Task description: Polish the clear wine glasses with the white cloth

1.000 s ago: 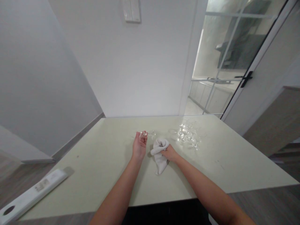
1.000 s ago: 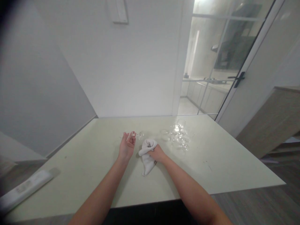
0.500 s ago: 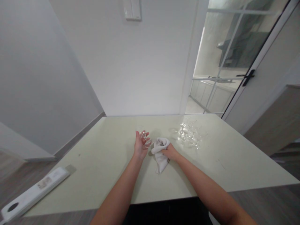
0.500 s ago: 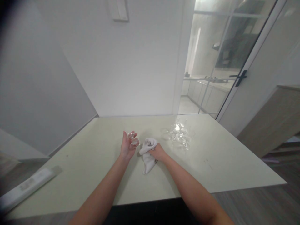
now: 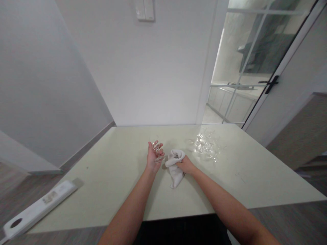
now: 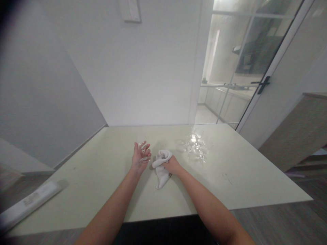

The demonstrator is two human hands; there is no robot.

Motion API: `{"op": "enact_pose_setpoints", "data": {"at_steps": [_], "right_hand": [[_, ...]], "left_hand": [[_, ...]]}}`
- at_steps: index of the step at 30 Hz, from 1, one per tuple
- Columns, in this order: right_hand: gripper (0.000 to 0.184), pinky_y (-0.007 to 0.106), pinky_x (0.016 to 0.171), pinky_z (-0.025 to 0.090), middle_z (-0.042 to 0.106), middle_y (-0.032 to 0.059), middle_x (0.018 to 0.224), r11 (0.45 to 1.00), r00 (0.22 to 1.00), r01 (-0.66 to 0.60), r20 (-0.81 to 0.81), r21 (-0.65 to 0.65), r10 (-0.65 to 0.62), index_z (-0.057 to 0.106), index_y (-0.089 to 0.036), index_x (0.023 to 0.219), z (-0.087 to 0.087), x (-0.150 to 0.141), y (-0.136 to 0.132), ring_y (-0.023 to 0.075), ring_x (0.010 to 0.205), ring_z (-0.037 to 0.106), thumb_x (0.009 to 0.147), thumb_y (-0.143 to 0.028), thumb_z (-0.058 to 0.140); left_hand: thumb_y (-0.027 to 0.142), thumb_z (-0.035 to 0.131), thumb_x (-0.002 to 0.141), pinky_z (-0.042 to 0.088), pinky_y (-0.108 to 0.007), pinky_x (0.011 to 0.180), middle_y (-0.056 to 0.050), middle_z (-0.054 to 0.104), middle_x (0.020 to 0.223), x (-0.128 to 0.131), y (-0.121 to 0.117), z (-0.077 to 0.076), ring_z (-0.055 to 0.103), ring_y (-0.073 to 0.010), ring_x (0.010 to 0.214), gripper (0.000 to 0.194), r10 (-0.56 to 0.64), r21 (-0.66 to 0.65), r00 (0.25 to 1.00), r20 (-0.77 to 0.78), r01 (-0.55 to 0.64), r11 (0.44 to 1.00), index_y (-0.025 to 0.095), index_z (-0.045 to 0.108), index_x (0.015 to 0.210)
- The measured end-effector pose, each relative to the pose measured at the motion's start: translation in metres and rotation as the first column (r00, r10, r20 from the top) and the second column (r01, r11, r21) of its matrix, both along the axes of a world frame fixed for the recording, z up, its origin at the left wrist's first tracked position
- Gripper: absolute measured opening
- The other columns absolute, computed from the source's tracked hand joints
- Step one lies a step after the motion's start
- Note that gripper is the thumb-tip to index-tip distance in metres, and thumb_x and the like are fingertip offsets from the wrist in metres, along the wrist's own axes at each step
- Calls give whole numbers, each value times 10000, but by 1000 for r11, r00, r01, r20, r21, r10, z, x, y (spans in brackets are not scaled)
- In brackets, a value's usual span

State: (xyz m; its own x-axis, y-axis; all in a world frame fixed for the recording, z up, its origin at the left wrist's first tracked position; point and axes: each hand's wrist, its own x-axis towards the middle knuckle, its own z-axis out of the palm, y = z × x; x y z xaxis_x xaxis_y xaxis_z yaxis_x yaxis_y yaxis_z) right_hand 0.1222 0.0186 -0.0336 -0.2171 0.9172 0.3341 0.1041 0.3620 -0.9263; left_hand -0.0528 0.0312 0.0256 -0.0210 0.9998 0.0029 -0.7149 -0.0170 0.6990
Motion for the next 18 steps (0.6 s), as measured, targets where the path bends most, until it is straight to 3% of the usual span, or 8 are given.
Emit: {"op": "enact_pose_setpoints", "data": {"at_steps": [2, 4, 7, 9, 14, 18], "right_hand": [[349, 428, 988, 463, 714, 65, 1064, 1000, 1000, -9, 7, 2, 9, 673, -186, 1047, -1, 0, 1, 241, 1021, 643, 700, -204, 640], [378, 421, 997, 462, 714, 63, 1087, 1000, 1000, -27, 10, 11, 27, 669, -192, 1083, -2, 0, 1, 236, 1037, 644, 706, -194, 642], [388, 415, 992, 469, 717, 64, 1091, 999, 999, -33, 3, 14, 33, 673, -193, 1087, -2, 1, 1, 235, 1036, 650, 701, -178, 645], [379, 414, 978, 479, 720, 65, 1083, 999, 999, -38, -11, 2, 38, 676, -190, 1077, -1, 1, 1, 239, 1026, 654, 699, -180, 648], [367, 410, 974, 483, 727, 68, 1073, 998, 998, -60, -35, -1, 60, 677, -180, 1068, 4, -1, -2, 238, 1013, 654, 702, -184, 644], [386, 428, 993, 470, 724, 72, 1095, 999, 998, -50, -37, -9, 49, 672, -176, 1087, 7, -1, -4, 243, 1033, 647, 702, -186, 645]], "left_hand": [[585, 697, 784, 503, -209, 560, -14, 673, 942, 3, -3, 0, 626, -100, 660, 545, 153, 158, 971, -183, -125, 979, 256, 525, 1183], [449, 793, 739, 537, -263, 728, -56, 653, 1109, 6, -6, 0, 654, -159, 929, 646, 384, 422, 841, -381, -211, 882, 278, 478, 1276], [339, 795, 748, 517, -372, 905, -123, 569, 1292, 9, -11, -1, 561, -239, 1188, 614, 646, 713, 567, -511, -141, 687, 244, 503, 1280], [331, 742, 802, 515, -405, 922, -138, 546, 1317, 9, -12, -3, 540, -256, 1216, 550, 708, 771, 477, -520, -93, 630, 232, 507, 1290], [304, 722, 820, 522, -396, 900, -132, 547, 1311, 9, -13, -5, 556, -245, 1176, 560, 717, 774, 452, -530, -86, 627, 238, 485, 1322], [307, 732, 807, 501, -399, 934, -129, 538, 1330, 10, -16, -2, 538, -255, 1204, 553, 664, 730, 503, -553, -91, 677, 249, 504, 1308]]}}
